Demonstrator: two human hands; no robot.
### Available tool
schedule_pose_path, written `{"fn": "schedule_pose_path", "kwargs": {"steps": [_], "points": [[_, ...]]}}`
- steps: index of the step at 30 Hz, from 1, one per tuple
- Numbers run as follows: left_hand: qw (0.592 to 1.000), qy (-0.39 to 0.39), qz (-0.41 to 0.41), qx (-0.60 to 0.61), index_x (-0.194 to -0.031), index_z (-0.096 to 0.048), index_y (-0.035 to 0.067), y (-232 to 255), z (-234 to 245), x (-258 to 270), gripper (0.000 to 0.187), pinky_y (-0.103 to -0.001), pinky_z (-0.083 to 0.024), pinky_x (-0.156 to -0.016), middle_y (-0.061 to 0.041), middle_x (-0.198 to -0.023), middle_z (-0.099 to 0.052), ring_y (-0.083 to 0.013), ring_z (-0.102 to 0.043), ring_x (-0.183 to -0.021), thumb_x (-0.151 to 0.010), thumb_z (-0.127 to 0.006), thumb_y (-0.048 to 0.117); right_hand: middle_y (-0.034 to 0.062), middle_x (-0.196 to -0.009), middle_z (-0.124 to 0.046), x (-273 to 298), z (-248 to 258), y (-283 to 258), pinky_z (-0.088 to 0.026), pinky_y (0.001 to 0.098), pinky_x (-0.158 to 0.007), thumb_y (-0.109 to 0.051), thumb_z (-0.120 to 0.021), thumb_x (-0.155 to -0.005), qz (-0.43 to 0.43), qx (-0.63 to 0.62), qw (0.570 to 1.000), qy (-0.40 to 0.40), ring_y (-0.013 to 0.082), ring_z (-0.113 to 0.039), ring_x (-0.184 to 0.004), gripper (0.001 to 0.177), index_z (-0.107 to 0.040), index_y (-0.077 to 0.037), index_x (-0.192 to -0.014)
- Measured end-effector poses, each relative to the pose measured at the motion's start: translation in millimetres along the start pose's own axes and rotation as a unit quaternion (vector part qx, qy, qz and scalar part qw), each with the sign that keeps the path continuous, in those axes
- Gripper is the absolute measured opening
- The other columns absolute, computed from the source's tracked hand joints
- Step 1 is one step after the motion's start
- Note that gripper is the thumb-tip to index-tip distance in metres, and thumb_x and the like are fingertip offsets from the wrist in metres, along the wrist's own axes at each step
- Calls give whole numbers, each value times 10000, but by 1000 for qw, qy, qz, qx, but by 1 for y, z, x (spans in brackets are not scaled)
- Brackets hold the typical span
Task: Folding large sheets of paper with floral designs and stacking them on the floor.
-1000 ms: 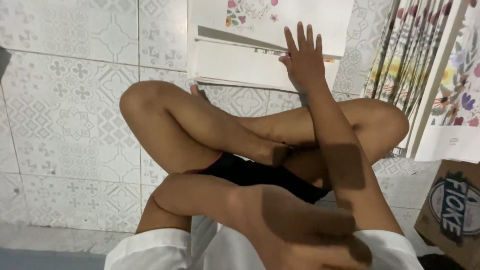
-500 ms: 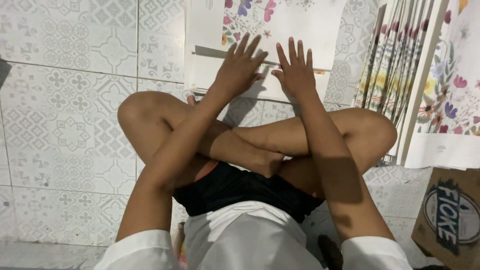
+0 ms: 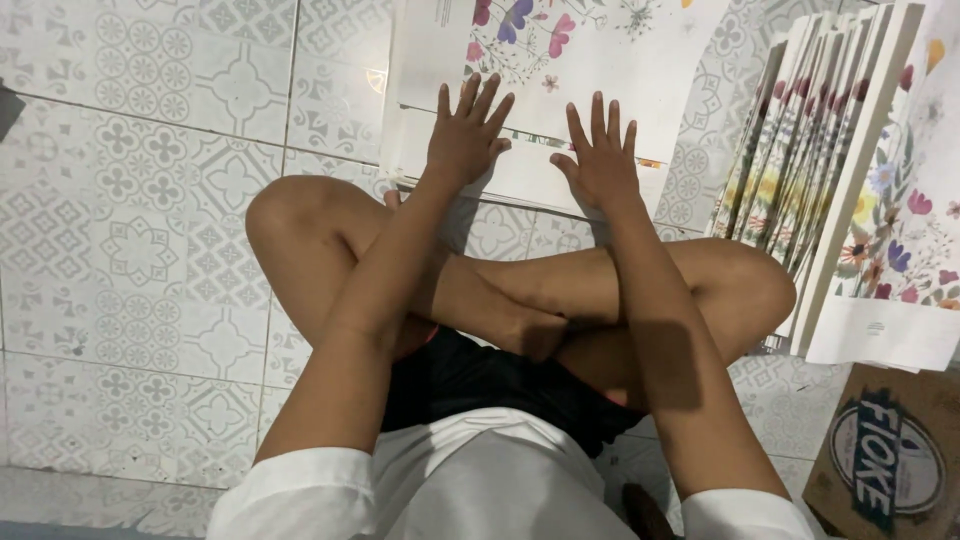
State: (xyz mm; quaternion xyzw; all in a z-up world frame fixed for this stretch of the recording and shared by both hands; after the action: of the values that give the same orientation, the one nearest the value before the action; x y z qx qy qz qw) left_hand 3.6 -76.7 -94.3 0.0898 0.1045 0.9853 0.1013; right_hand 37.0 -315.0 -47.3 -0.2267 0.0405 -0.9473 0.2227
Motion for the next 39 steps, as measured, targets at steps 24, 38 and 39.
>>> {"fn": "schedule_pose_path", "kwargs": {"steps": [24,38,39], "points": [[988,-73,134,34,-1662,-106,114,-24,4,-11,704,-544,-41,-1260,14,-1726,12,-219,60,-1566,-1095,-339,460,111,-1719,65,7,11,-6,-29,609,-1245,-561,-372,-1047,-13,-9,1000,-9,356,64,-1575,754,-100,-235,-1671],[980,-29,195,28,-1680,-99,125,-63,-22,-5,787,-581,41,-1247,-6,-1724,61,-294,105,-1560,-1089,-496,460,192,-1688,166,-7,-13,2,86,619,-1228,-656,-359,-1008,-9,-1,1000,-30,398,189,-1540,927,10,-115,-1664],[981,-3,194,10,-1683,-115,123,-61,-25,-7,806,-579,13,-1254,-11,-1724,51,-304,78,-1566,-1085,-526,473,280,-1663,167,-12,-19,3,76,643,-1217,-721,-414,-971,12,-1,1000,-10,479,187,-1521,1048,-5,-45,-1659]]}}
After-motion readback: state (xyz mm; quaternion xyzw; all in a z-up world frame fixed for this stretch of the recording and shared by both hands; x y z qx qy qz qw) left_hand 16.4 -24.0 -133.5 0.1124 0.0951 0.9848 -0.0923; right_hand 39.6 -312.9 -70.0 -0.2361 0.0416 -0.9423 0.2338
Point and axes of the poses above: each hand's wrist, its own x-axis away from the middle knuckle, its own z-axis out of the back of the hand, y = z × x, the point moved 2 cm from there along -x, towards the middle knuckle
